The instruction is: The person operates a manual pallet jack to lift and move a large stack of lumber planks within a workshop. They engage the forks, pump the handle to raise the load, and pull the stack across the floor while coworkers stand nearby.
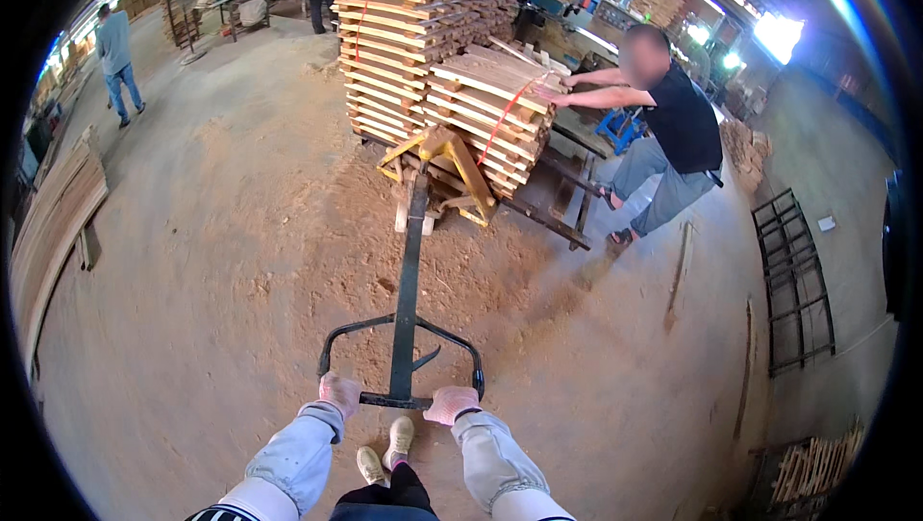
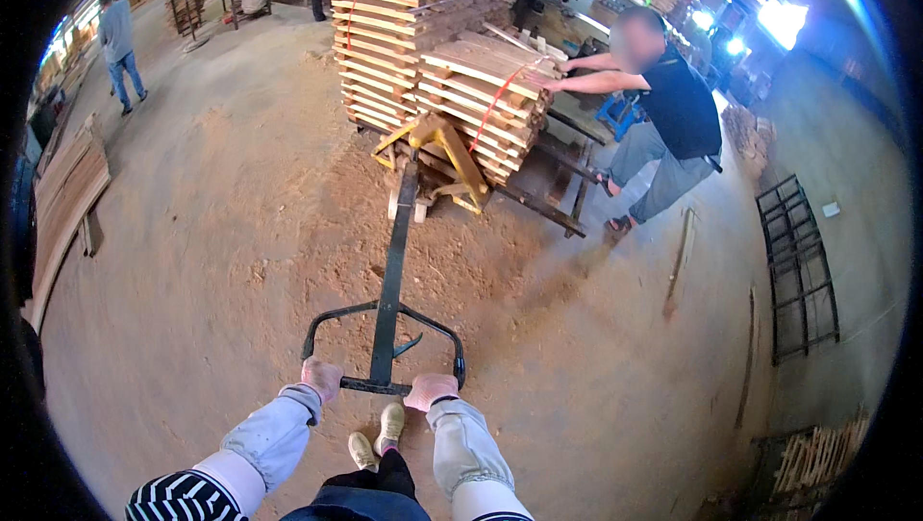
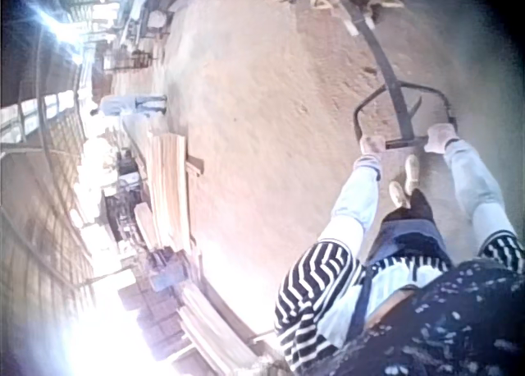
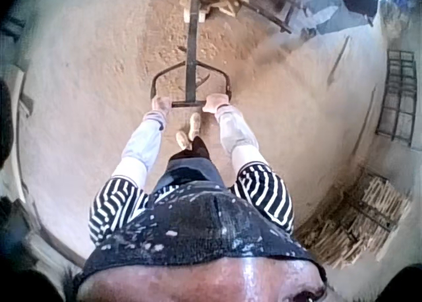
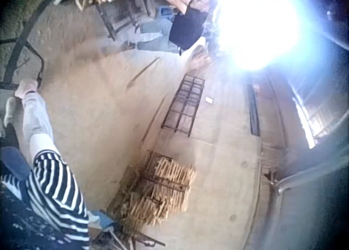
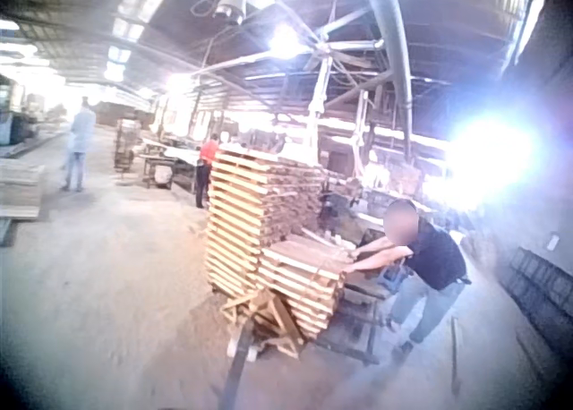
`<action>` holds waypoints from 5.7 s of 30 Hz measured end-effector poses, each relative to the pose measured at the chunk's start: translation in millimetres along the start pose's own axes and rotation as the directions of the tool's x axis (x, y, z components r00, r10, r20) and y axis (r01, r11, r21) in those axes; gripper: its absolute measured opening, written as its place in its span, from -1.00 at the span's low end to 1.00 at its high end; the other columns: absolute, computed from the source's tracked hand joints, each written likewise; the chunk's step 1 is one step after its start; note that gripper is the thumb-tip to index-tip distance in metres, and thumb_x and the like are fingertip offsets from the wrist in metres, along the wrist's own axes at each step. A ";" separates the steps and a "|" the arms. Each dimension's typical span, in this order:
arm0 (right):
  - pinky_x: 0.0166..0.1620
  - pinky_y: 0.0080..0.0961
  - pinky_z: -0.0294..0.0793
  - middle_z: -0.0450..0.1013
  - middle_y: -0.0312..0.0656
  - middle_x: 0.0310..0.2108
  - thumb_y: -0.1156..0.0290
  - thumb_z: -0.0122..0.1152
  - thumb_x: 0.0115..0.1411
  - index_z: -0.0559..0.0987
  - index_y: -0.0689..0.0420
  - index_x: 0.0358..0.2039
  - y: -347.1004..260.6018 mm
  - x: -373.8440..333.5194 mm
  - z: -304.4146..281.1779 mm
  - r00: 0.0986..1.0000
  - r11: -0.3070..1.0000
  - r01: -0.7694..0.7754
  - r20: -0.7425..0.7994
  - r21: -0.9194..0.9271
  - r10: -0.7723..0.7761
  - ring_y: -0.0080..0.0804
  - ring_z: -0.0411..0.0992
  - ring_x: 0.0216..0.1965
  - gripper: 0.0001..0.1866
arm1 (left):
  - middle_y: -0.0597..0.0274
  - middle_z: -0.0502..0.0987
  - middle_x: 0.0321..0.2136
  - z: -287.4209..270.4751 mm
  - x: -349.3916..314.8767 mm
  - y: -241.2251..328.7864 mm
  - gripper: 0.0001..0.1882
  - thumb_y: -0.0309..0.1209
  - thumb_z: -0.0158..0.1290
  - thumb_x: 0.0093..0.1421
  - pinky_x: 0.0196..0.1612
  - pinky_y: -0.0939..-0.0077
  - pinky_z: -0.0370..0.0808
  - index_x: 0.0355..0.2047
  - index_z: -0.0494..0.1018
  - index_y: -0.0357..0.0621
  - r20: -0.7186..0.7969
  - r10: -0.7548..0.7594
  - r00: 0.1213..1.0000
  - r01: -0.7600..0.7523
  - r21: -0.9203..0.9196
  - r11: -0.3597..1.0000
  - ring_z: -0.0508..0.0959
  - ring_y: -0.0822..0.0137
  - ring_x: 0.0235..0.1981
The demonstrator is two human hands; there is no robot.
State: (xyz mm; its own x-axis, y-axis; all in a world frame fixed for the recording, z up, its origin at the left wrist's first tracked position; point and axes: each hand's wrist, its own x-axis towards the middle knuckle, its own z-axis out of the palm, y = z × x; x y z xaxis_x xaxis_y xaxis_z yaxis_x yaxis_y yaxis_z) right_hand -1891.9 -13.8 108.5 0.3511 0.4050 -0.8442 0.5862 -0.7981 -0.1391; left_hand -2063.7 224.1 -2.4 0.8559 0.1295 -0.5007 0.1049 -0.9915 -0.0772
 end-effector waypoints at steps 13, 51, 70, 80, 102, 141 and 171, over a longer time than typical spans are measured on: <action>0.02 -0.17 0.56 0.63 -0.02 -0.05 -0.03 0.19 0.10 0.73 0.10 -0.10 18.0 -34.8 -31.9 0.997 0.997 0.017 0.072 0.072 -0.022 -0.07 0.59 0.03 -0.48 | 0.17 0.70 -0.45 -97.4 -29.0 17.2 -0.86 -0.35 0.12 0.09 -0.24 0.20 0.49 -0.39 0.68 0.06 0.223 0.044 0.974 -0.033 -0.052 0.998 0.72 0.15 -0.33; 0.01 -0.13 0.57 0.66 -0.09 -0.09 -0.12 0.13 0.15 0.73 -0.02 -0.06 131.1 0.8 -171.3 0.986 0.984 0.086 -0.132 -0.156 -0.107 -0.10 0.62 0.00 -0.46 | 0.16 0.61 -0.60 -137.7 111.5 70.5 -0.86 -0.39 0.06 0.07 -0.31 0.13 0.40 -0.59 0.57 0.08 -0.113 -0.140 0.984 0.124 -0.138 0.983 0.61 0.08 -0.52; -0.03 -0.11 0.58 0.66 -0.05 -0.17 0.03 0.17 0.11 0.74 -0.01 -0.14 204.2 2.6 -194.6 0.966 0.945 0.200 -0.111 -0.260 -0.235 -0.08 0.63 -0.05 -0.57 | 0.28 0.56 -0.69 -166.9 106.6 152.9 -0.80 -0.26 0.03 0.15 -0.36 0.15 0.39 -0.61 0.50 0.14 -0.125 -0.257 0.958 0.259 -0.003 0.966 0.57 0.18 -0.60; 0.08 -0.23 0.54 0.65 -0.09 -0.07 -0.08 0.21 0.15 0.72 -0.06 -0.06 234.0 -33.4 -221.5 0.990 0.928 0.123 -0.021 -0.351 -0.140 -0.15 0.59 0.05 -0.51 | 0.24 0.68 -0.50 -185.8 125.4 214.1 -0.84 -0.37 0.02 0.15 -0.18 0.10 0.43 -0.45 0.62 0.05 0.041 -0.316 0.948 0.316 -0.248 0.916 0.69 0.15 -0.36; 0.05 -0.19 0.57 0.66 -0.12 -0.10 0.10 0.14 0.21 0.72 -0.03 -0.09 328.0 -54.9 -218.9 0.950 0.867 0.250 -0.066 -0.432 -0.307 -0.17 0.62 0.00 -0.63 | 0.21 0.63 -0.56 -209.8 116.0 308.0 -0.84 -0.36 0.00 0.16 -0.26 0.20 0.48 -0.50 0.56 0.09 -0.162 -0.477 0.864 0.428 -0.261 0.865 0.66 0.14 -0.44; -0.05 -0.12 0.60 0.69 -0.13 -0.21 0.26 0.07 0.17 0.76 0.02 -0.20 413.4 -74.0 -231.9 0.888 0.785 0.376 -0.050 -0.492 -0.456 -0.13 0.65 -0.08 -0.67 | 0.16 0.70 -0.33 -319.8 109.8 390.6 -0.85 -0.36 0.14 0.11 -0.05 0.24 0.45 -0.28 0.61 0.03 0.102 -0.555 0.825 0.556 -0.317 0.768 0.69 0.11 -0.17; -0.15 -0.11 0.60 0.67 -0.01 -0.26 0.19 0.14 0.10 0.76 0.04 -0.22 397.0 -91.2 -263.3 0.901 0.831 0.395 -0.012 -0.391 -0.434 -0.08 0.67 -0.17 -0.65 | 0.34 0.66 -0.47 -340.2 107.1 374.0 -0.85 -0.26 0.03 0.20 -0.17 0.32 0.38 -0.46 0.58 0.24 0.245 -0.413 0.877 0.472 -0.278 0.837 0.69 0.24 -0.34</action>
State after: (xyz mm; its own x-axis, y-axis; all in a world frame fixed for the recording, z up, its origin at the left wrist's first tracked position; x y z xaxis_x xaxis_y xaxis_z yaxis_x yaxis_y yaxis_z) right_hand -1499.0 -250.2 266.6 0.0707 0.7163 -0.6942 0.9114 -0.3292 -0.2469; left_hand -1760.6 -137.4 208.4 0.5835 0.5263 -0.6185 0.6323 -0.7723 -0.0607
